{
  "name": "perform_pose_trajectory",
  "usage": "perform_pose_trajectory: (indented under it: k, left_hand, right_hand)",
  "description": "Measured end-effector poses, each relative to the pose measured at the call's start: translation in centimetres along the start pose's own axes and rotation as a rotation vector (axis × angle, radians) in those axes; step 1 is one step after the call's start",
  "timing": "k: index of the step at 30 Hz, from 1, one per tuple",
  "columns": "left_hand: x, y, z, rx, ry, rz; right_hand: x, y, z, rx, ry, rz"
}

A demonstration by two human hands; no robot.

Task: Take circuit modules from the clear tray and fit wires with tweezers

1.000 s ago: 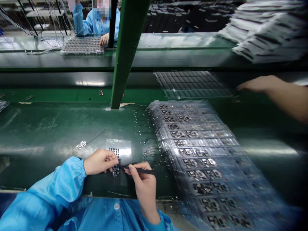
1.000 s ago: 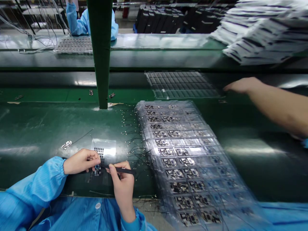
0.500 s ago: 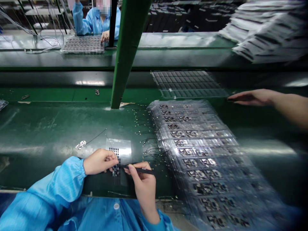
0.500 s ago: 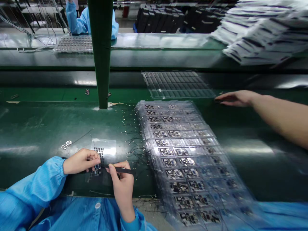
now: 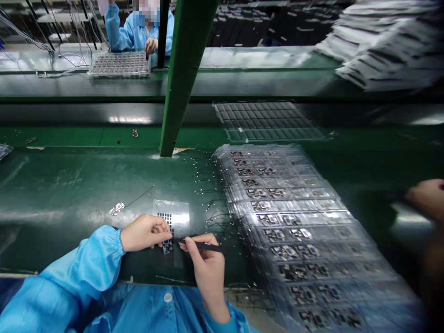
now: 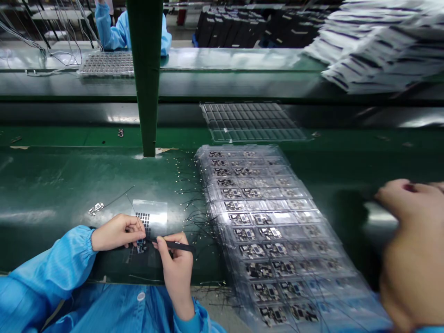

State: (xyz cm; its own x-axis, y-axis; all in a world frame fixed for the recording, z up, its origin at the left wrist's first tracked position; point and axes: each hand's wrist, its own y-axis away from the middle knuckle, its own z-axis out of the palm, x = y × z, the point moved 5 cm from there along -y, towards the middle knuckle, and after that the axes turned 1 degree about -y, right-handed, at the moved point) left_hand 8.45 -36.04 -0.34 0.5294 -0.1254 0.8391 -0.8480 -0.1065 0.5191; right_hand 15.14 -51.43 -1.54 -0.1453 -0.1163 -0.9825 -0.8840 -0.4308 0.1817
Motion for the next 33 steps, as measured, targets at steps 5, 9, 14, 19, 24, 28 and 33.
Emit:
perform_pose_trajectory:
  k: [5,9,14,19,24,28,33]
  left_hand:
    - [-0.2,-0.1,0.0,0.006,-0.017,0.011]
    - [0.1,-0.1,0.0,0.037,-0.059,0.082]
    - [0.1,-0.2,0.0,0.134,-0.074,0.139]
    - [0.2,-0.1,-0.8,0.253,-0.097,0.17]
    - [0.8,0.3,-0.7,0.264,-0.069,0.205]
    - [1.3,0.6,0.2,0.233,-0.176,0.283]
    - [1.4,0.9,0.3,0.257,-0.255,0.37]
  right_hand:
    - [-0.1,0.0,0.0,0.002,0.006,-0.002]
    - [-0.2,-0.1,-0.2,0.012,0.065,-0.049]
    - [0.2,-0.3,-0.4,0.008,0.105,-0.047]
    - [0.4,0.1,-0.6,0.084,0.017,-0.012]
    - [0.8,0.3,-0.5,0.042,-0.012,-0.008]
    - [0.9,0.1,0.2,-0.105,0.032,-0.04]
    - [0.2,-0.3,1.0,-0.171,0.122,-0.142]
